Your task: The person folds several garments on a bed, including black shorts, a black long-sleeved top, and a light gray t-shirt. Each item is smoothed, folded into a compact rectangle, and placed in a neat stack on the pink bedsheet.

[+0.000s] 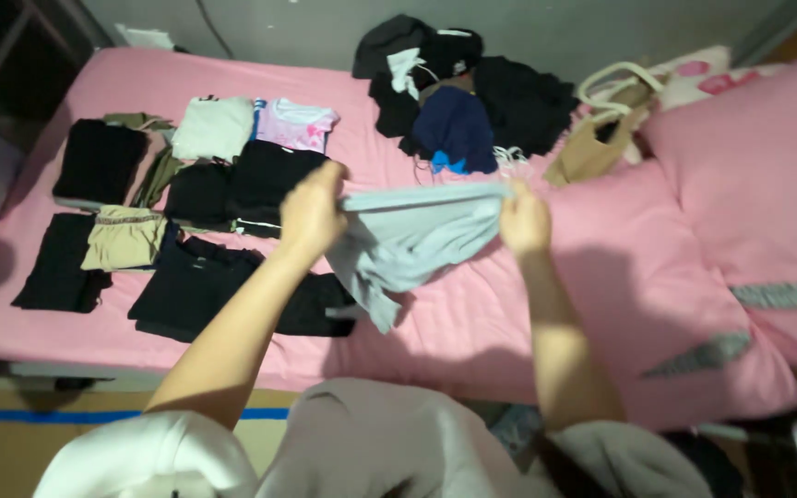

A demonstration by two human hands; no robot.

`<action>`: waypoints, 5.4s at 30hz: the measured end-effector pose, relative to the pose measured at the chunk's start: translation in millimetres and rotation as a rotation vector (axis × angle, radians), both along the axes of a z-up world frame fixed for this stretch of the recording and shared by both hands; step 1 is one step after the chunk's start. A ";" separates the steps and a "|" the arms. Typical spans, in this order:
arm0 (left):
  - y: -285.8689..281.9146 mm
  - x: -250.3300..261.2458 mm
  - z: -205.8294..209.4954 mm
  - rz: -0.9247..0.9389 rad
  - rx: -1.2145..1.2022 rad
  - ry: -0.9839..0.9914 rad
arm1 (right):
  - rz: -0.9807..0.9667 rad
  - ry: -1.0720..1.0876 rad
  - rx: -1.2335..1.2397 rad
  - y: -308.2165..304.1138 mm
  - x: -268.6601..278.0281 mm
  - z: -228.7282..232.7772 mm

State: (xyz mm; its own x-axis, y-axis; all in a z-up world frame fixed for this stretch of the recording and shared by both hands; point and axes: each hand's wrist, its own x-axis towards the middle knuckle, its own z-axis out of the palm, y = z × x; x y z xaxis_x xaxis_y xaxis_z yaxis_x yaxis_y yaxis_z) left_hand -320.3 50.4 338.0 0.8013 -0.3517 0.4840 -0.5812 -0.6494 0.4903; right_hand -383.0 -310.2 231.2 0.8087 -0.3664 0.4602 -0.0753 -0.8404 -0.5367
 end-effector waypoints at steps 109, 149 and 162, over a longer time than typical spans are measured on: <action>-80.7 -25.4 -144.3 -0.224 0.198 0.788 | 0.436 0.044 -0.067 -182.1 -71.3 153.8; 4.7 -142.9 -429.9 -0.392 0.835 0.570 | 0.328 0.875 -0.267 -118.8 -225.9 -333.4; -0.6 -25.7 -488.6 0.133 -0.415 1.240 | 0.141 0.743 0.623 -229.1 -178.1 -449.8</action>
